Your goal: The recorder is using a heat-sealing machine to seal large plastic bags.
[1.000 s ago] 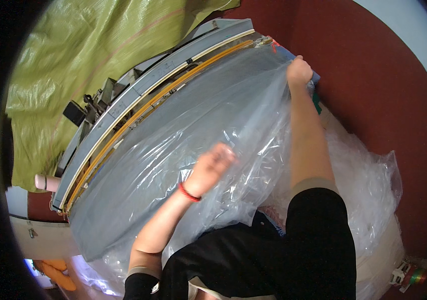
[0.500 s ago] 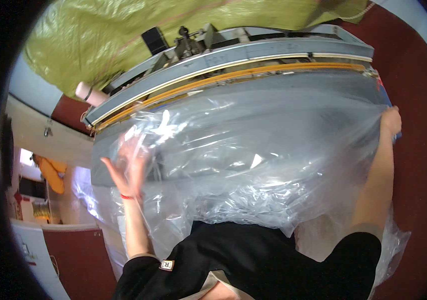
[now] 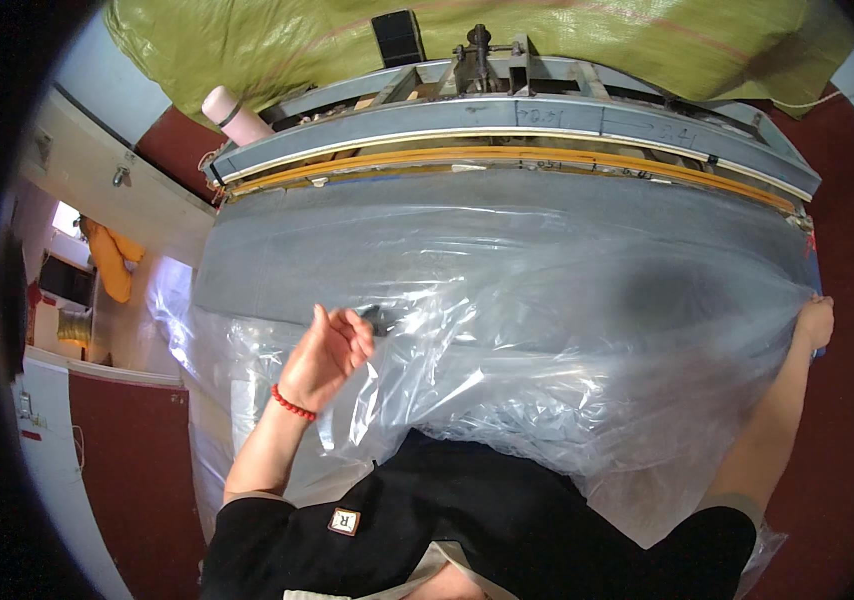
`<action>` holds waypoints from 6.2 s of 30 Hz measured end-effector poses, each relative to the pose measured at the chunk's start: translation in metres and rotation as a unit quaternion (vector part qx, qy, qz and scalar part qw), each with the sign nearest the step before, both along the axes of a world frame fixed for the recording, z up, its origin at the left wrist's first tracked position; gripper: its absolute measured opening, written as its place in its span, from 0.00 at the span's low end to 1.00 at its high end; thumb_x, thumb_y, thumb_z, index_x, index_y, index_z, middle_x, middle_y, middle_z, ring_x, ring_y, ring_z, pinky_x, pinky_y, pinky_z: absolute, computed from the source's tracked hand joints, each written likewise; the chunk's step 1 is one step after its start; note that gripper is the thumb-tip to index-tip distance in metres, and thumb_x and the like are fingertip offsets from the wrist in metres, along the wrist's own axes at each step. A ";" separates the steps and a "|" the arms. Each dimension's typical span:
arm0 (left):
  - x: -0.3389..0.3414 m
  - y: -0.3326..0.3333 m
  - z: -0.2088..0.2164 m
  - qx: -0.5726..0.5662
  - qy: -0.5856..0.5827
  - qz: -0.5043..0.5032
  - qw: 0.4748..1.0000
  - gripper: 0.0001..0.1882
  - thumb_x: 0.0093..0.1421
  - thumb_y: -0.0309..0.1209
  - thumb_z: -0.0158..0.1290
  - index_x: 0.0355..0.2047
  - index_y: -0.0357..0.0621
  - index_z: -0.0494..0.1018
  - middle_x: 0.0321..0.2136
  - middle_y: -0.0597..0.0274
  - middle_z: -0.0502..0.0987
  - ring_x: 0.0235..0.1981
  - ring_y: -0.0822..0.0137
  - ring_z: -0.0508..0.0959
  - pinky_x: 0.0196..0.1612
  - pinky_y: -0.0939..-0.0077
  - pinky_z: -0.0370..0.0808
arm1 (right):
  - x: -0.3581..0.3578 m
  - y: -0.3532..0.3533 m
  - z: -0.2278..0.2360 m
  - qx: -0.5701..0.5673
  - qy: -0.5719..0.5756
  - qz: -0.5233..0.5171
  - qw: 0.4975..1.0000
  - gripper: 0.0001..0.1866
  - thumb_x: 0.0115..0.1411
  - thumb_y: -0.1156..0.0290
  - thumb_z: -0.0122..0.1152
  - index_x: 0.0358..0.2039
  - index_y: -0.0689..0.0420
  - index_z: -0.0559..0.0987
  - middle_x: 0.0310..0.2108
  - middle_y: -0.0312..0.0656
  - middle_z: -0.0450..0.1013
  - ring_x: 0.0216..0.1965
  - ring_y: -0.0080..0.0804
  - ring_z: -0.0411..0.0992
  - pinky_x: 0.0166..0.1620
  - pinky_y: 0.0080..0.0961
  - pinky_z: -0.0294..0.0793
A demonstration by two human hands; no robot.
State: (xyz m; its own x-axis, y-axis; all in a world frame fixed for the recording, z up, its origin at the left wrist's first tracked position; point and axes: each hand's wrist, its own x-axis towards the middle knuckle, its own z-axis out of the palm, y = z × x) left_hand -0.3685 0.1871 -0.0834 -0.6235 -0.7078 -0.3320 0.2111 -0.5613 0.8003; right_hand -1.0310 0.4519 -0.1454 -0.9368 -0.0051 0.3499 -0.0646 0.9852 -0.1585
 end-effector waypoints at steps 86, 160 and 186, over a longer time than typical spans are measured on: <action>0.016 -0.302 -0.091 -0.412 -0.229 0.428 0.771 0.09 0.58 0.32 0.46 0.22 0.44 0.65 0.15 0.74 0.63 0.16 0.81 0.60 0.19 0.86 0.58 | 0.027 -0.189 -0.024 -0.539 -0.020 0.297 0.788 0.10 0.53 0.67 0.58 0.25 0.61 0.72 0.19 0.31 0.67 0.19 0.16 0.61 0.24 0.15 0.62; -0.021 -0.165 -0.013 -0.395 -0.138 0.234 0.878 0.04 0.54 0.27 0.52 0.25 0.41 0.72 0.21 0.73 0.70 0.21 0.82 0.65 0.25 0.88 0.61 | 0.308 -0.239 0.071 -0.106 -0.309 0.671 0.666 0.10 0.42 0.70 0.65 0.25 0.60 0.76 0.17 0.35 0.71 0.24 0.21 0.69 0.28 0.20 0.68; -0.095 -0.252 -0.105 -0.397 -0.175 0.434 0.789 0.11 0.50 0.21 0.51 0.24 0.46 0.59 0.16 0.70 0.64 0.14 0.78 0.64 0.17 0.85 0.62 | 0.238 -0.286 0.003 -0.457 -0.050 0.472 0.752 0.07 0.45 0.77 0.57 0.22 0.58 0.68 0.14 0.34 0.67 0.16 0.18 0.64 0.23 0.17 0.64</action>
